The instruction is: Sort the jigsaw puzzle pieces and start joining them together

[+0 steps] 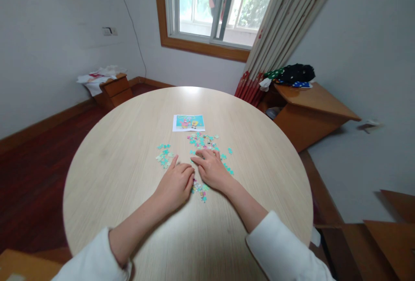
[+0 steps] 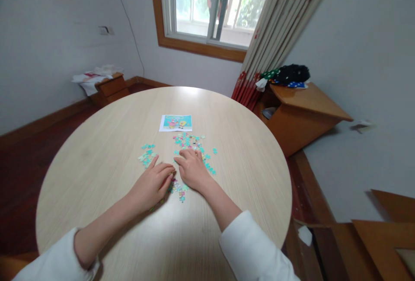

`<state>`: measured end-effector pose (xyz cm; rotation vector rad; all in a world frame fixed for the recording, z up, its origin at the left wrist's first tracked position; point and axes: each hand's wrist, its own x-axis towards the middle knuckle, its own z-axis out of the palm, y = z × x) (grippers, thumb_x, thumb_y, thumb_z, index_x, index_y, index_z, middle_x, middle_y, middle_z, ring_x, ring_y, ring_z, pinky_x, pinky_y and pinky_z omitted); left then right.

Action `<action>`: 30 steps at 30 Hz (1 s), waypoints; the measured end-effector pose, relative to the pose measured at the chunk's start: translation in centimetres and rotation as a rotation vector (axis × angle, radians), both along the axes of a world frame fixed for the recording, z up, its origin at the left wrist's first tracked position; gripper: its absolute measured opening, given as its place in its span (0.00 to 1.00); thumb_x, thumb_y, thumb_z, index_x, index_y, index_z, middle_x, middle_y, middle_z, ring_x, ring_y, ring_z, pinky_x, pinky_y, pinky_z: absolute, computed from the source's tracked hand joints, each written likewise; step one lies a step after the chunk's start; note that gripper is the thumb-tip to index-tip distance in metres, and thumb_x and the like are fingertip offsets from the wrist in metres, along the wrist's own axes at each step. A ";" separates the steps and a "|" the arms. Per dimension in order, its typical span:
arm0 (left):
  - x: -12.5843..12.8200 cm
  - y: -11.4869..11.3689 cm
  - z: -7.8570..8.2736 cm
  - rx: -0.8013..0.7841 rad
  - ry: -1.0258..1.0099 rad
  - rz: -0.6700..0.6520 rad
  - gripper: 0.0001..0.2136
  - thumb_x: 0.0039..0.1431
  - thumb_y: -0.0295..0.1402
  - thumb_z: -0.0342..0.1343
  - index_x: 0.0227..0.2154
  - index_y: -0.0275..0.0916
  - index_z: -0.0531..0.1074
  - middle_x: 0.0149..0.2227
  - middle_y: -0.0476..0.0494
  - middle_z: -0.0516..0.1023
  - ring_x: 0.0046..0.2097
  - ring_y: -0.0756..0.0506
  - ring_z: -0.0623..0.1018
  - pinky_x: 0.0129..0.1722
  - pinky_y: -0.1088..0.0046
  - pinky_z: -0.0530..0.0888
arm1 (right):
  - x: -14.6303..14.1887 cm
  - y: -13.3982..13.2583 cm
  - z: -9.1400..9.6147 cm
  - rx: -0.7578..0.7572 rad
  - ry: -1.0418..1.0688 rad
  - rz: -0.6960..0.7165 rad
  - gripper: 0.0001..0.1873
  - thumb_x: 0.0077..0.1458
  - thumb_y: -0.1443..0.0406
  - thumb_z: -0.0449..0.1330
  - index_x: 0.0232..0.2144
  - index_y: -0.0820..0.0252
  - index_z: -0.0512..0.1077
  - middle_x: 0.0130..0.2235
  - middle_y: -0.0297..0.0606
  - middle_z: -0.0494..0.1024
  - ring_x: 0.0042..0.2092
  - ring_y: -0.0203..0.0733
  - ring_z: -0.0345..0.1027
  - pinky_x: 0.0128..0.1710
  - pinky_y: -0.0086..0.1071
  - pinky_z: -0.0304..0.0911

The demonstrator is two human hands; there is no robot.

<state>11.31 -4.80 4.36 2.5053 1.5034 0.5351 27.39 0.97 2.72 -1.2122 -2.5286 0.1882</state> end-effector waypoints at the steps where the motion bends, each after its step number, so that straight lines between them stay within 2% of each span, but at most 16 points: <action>1: 0.0 0.1 -0.2 0.019 -0.008 0.000 0.15 0.63 0.27 0.39 0.41 0.35 0.72 0.44 0.39 0.78 0.47 0.44 0.76 0.64 0.49 0.55 | 0.0 -0.1 -0.1 0.002 0.008 0.015 0.19 0.56 0.74 0.50 0.47 0.56 0.72 0.53 0.44 0.71 0.55 0.46 0.59 0.53 0.43 0.47; 6: 0.3 1.2 -1.1 0.006 0.066 -0.008 0.21 0.66 0.34 0.37 0.56 0.31 0.64 0.60 0.33 0.66 0.63 0.40 0.63 0.65 0.47 0.50 | 0.1 0.3 -0.2 0.033 0.130 -0.115 0.23 0.54 0.76 0.46 0.49 0.58 0.69 0.53 0.45 0.72 0.56 0.45 0.60 0.55 0.44 0.45; 9: 1.0 2.0 -1.8 -0.068 0.161 0.001 0.25 0.67 0.39 0.36 0.61 0.31 0.58 0.64 0.32 0.58 0.66 0.38 0.56 0.65 0.45 0.46 | 0.3 0.8 -0.3 0.029 0.202 -0.185 0.24 0.52 0.77 0.46 0.49 0.61 0.67 0.50 0.46 0.74 0.54 0.44 0.63 0.55 0.44 0.46; 12: 1.2 2.6 -2.3 -0.116 0.230 0.019 0.26 0.67 0.42 0.34 0.62 0.32 0.56 0.65 0.33 0.55 0.67 0.39 0.54 0.65 0.44 0.42 | 0.5 1.0 -0.4 0.007 0.213 -0.208 0.23 0.49 0.77 0.46 0.47 0.62 0.67 0.49 0.46 0.75 0.52 0.44 0.65 0.55 0.44 0.46; 14: 0.9 2.9 -2.4 -0.124 0.263 0.081 0.26 0.67 0.42 0.32 0.62 0.33 0.56 0.66 0.34 0.54 0.67 0.39 0.54 0.65 0.44 0.41 | 0.5 1.1 -0.5 -0.009 0.206 -0.189 0.24 0.48 0.77 0.46 0.48 0.62 0.66 0.49 0.47 0.75 0.55 0.44 0.63 0.56 0.44 0.45; 18: -0.5 3.4 -2.1 -0.146 0.320 0.285 0.27 0.67 0.41 0.33 0.62 0.29 0.57 0.65 0.29 0.54 0.67 0.36 0.54 0.64 0.43 0.42 | 0.1 1.0 -0.6 -0.044 0.172 -0.126 0.27 0.48 0.77 0.46 0.51 0.62 0.63 0.51 0.47 0.73 0.61 0.46 0.56 0.59 0.48 0.40; 21: -1.6 3.9 -1.9 -0.142 0.337 0.443 0.28 0.66 0.42 0.34 0.61 0.27 0.58 0.64 0.26 0.55 0.66 0.33 0.55 0.63 0.41 0.43 | -0.3 0.8 -0.5 -0.059 0.140 -0.095 0.25 0.50 0.76 0.47 0.51 0.61 0.63 0.51 0.46 0.73 0.62 0.47 0.53 0.61 0.51 0.37; 24: -2.1 4.4 -1.9 -0.110 0.325 0.517 0.28 0.66 0.42 0.34 0.59 0.26 0.60 0.64 0.25 0.56 0.66 0.31 0.55 0.62 0.38 0.43 | -0.6 0.6 -0.4 -0.083 0.126 -0.022 0.22 0.51 0.76 0.47 0.48 0.60 0.64 0.49 0.44 0.75 0.63 0.48 0.52 0.62 0.54 0.35; 28: -1.8 5.7 -1.5 -0.036 0.220 0.419 0.22 0.65 0.35 0.34 0.53 0.31 0.65 0.65 0.31 0.57 0.66 0.34 0.55 0.62 0.38 0.44 | -0.6 0.5 -0.2 -0.064 0.163 0.082 0.19 0.51 0.76 0.47 0.43 0.59 0.67 0.46 0.42 0.76 0.59 0.44 0.59 0.62 0.52 0.36; 30: -1.4 6.6 -1.3 -0.021 0.158 0.328 0.21 0.63 0.30 0.35 0.55 0.31 0.62 0.65 0.33 0.57 0.67 0.37 0.54 0.64 0.42 0.42 | -0.6 0.5 -0.1 -0.047 0.178 0.056 0.19 0.51 0.76 0.47 0.44 0.59 0.67 0.48 0.42 0.75 0.59 0.45 0.58 0.62 0.52 0.37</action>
